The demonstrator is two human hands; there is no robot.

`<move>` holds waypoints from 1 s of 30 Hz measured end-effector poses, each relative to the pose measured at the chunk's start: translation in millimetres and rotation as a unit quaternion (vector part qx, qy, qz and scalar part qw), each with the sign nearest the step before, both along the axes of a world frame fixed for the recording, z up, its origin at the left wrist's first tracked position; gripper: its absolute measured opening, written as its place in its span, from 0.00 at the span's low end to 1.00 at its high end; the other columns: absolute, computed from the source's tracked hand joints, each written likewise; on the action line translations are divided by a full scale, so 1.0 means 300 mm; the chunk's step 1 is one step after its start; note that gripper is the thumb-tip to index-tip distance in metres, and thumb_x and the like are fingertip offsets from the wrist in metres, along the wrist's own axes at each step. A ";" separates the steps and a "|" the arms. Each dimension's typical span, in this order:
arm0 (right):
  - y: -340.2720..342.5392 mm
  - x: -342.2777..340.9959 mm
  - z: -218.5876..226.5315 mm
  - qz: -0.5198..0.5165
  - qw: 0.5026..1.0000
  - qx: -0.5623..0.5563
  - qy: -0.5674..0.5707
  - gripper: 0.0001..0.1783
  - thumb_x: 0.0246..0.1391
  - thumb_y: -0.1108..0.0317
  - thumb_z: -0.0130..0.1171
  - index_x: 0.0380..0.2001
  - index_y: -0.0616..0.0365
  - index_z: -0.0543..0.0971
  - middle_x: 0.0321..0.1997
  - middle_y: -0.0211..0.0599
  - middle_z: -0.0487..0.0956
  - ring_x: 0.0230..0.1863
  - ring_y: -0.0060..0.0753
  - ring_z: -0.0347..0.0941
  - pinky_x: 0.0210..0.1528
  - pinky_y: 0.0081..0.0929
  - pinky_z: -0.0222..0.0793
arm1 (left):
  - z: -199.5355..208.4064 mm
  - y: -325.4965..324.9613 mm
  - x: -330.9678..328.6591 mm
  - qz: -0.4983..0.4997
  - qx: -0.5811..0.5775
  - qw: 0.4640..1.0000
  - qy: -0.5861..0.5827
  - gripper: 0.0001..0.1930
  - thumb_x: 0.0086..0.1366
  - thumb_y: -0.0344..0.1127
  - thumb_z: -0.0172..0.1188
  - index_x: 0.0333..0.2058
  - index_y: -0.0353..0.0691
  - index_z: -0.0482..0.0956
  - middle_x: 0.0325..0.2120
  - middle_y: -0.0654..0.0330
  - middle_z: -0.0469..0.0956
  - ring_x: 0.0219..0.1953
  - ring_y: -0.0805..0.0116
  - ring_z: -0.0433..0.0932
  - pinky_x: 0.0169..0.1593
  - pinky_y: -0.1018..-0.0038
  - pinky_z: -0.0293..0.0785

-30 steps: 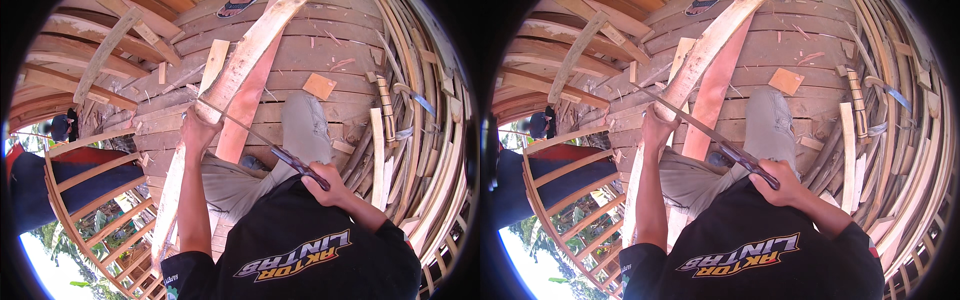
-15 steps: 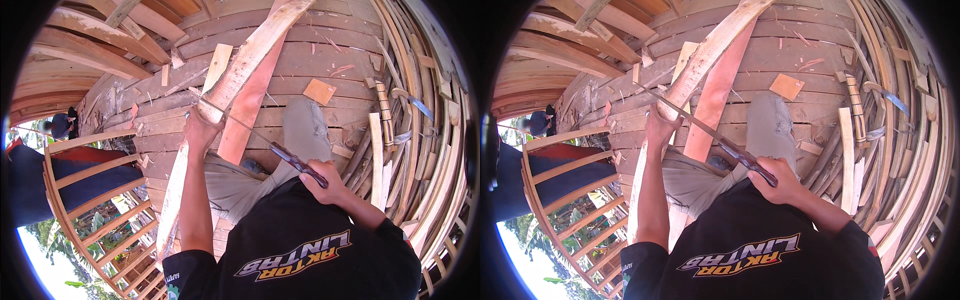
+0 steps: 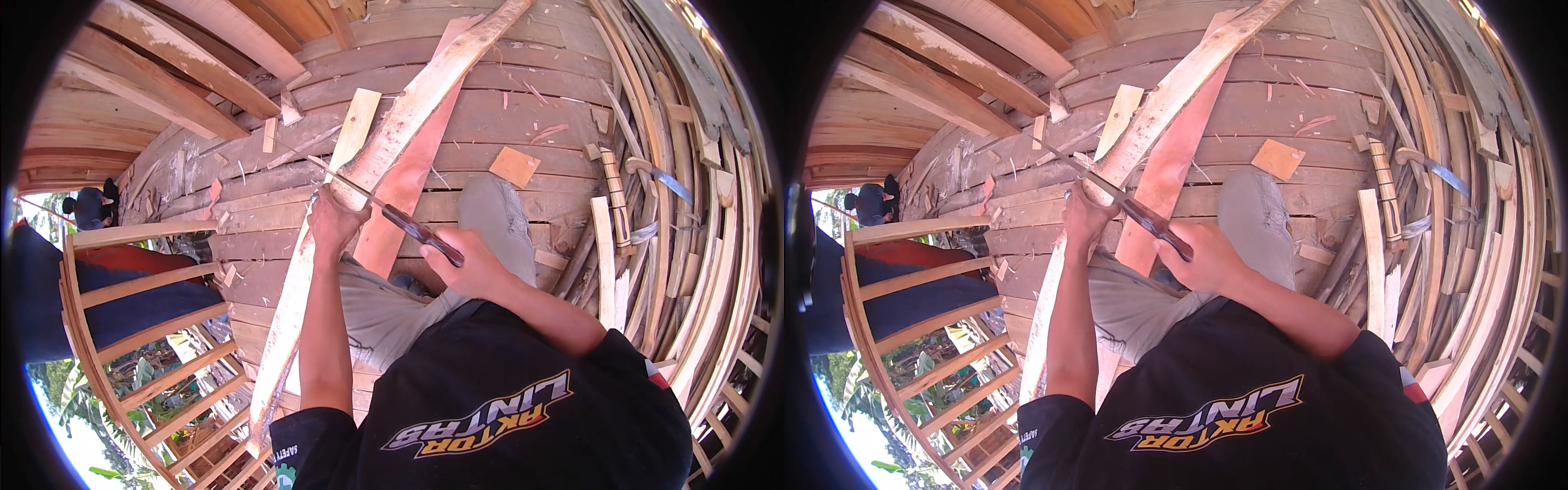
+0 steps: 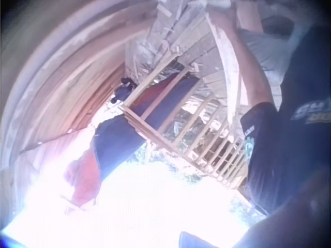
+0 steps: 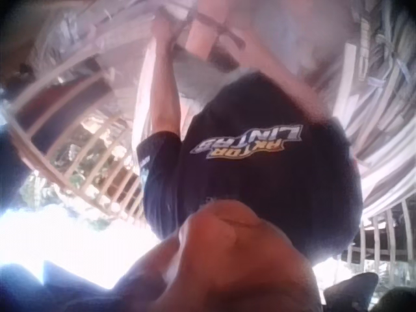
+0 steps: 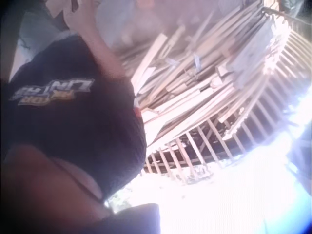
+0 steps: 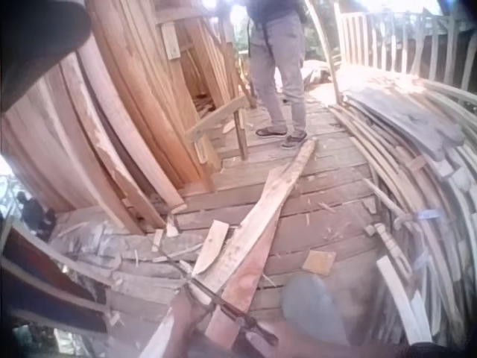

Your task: The person handles several curved and straight wooden planks on a wooden floor. They use a hand saw to cut a small piece off a thin wooden strip. They then move and arrange the various wood pieces on the floor by hand.

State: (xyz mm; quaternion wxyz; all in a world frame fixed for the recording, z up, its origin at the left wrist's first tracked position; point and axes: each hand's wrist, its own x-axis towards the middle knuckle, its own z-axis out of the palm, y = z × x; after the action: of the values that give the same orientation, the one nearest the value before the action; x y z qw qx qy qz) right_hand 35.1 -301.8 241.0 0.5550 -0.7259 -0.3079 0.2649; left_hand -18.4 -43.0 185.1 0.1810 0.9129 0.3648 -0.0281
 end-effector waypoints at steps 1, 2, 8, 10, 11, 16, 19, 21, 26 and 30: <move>-0.116 -0.014 0.026 0.009 0.998 -0.053 0.031 0.17 0.57 0.62 0.58 0.22 0.63 0.70 0.13 0.45 0.68 0.15 0.46 0.65 0.22 0.39 0.61 | -0.022 0.023 -0.015 0.009 0.000 0.999 0.031 0.47 0.40 0.52 0.71 0.55 0.28 0.64 0.45 0.39 0.77 0.52 0.44 0.75 0.55 0.57 0.70; -0.236 -0.024 0.067 0.027 0.994 -0.082 0.060 0.17 0.58 0.62 0.58 0.21 0.62 0.69 0.11 0.40 0.65 0.13 0.37 0.62 0.20 0.34 0.58 | -0.027 0.030 -0.032 0.016 -0.006 0.999 0.031 0.47 0.39 0.52 0.71 0.55 0.28 0.64 0.45 0.39 0.77 0.52 0.44 0.75 0.55 0.57 0.70; -0.402 -0.071 0.131 0.023 0.997 -0.074 0.000 0.18 0.58 0.64 0.57 0.18 0.60 0.67 0.11 0.37 0.61 0.12 0.29 0.59 0.19 0.31 0.54 | 0.001 0.039 -0.034 0.011 -0.037 0.999 -0.018 0.45 0.38 0.48 0.72 0.52 0.25 0.65 0.44 0.37 0.77 0.50 0.41 0.75 0.55 0.56 0.70; -0.167 -0.021 0.008 -0.001 0.999 -0.031 0.020 0.19 0.59 0.63 0.58 0.19 0.62 0.67 0.12 0.39 0.62 0.14 0.30 0.59 0.19 0.33 0.54 | 0.031 0.027 -0.003 0.010 -0.045 0.999 -0.026 0.43 0.39 0.47 0.72 0.51 0.26 0.66 0.43 0.36 0.76 0.48 0.40 0.76 0.54 0.55 0.71; -0.030 0.002 -0.032 -0.007 1.000 -0.005 0.007 0.19 0.59 0.63 0.58 0.20 0.63 0.67 0.13 0.40 0.62 0.16 0.31 0.58 0.20 0.35 0.54 | 0.033 0.026 0.006 0.009 -0.054 0.998 -0.032 0.43 0.39 0.47 0.71 0.50 0.26 0.66 0.43 0.36 0.76 0.48 0.40 0.76 0.53 0.56 0.71; 0.002 -0.036 -0.120 -0.015 0.998 -0.038 0.056 0.18 0.58 0.63 0.57 0.20 0.62 0.68 0.13 0.38 0.63 0.15 0.31 0.57 0.21 0.35 0.55 | 0.069 0.077 -0.047 -0.006 -0.079 0.990 -0.113 0.41 0.39 0.45 0.72 0.50 0.28 0.67 0.43 0.37 0.76 0.48 0.40 0.76 0.53 0.56 0.72; -0.304 -0.047 -0.098 -0.019 0.998 -0.056 0.020 0.17 0.57 0.64 0.58 0.20 0.61 0.68 0.13 0.35 0.62 0.15 0.24 0.57 0.21 0.30 0.54 | 0.088 0.072 -0.073 0.001 -0.049 0.986 -0.157 0.41 0.39 0.44 0.72 0.50 0.28 0.67 0.42 0.37 0.77 0.47 0.41 0.77 0.52 0.56 0.72; -0.357 -0.060 -0.077 -0.054 0.996 -0.071 0.002 0.17 0.57 0.65 0.58 0.20 0.60 0.67 0.13 0.32 0.61 0.16 0.21 0.56 0.20 0.28 0.53 | 0.113 0.070 -0.061 0.027 -0.087 0.993 -0.078 0.44 0.40 0.45 0.73 0.53 0.25 0.64 0.44 0.35 0.75 0.49 0.41 0.76 0.54 0.58 0.70; -0.325 0.005 -0.086 -0.146 0.988 -0.056 0.003 0.17 0.57 0.66 0.60 0.20 0.59 0.66 0.14 0.26 0.61 0.18 0.17 0.56 0.21 0.25 0.52 | 0.154 0.036 -0.028 -0.001 -0.080 0.993 -0.089 0.48 0.41 0.48 0.75 0.55 0.23 0.62 0.47 0.34 0.74 0.52 0.41 0.74 0.55 0.57 0.69; -0.196 0.044 -0.073 -0.163 0.985 -0.057 -0.011 0.16 0.56 0.66 0.62 0.21 0.59 0.68 0.15 0.25 0.63 0.19 0.15 0.57 0.21 0.24 0.53 | 0.125 0.048 -0.025 -0.008 -0.063 0.990 -0.127 0.50 0.38 0.51 0.75 0.56 0.26 0.64 0.46 0.36 0.76 0.50 0.42 0.76 0.55 0.56 0.71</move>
State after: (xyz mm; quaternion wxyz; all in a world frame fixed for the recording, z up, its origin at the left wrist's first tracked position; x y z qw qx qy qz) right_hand 48.4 -360.5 219.2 0.5450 -0.7997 -0.1763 0.1798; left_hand -25.9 -28.7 222.8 0.2826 0.8988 0.3289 0.0635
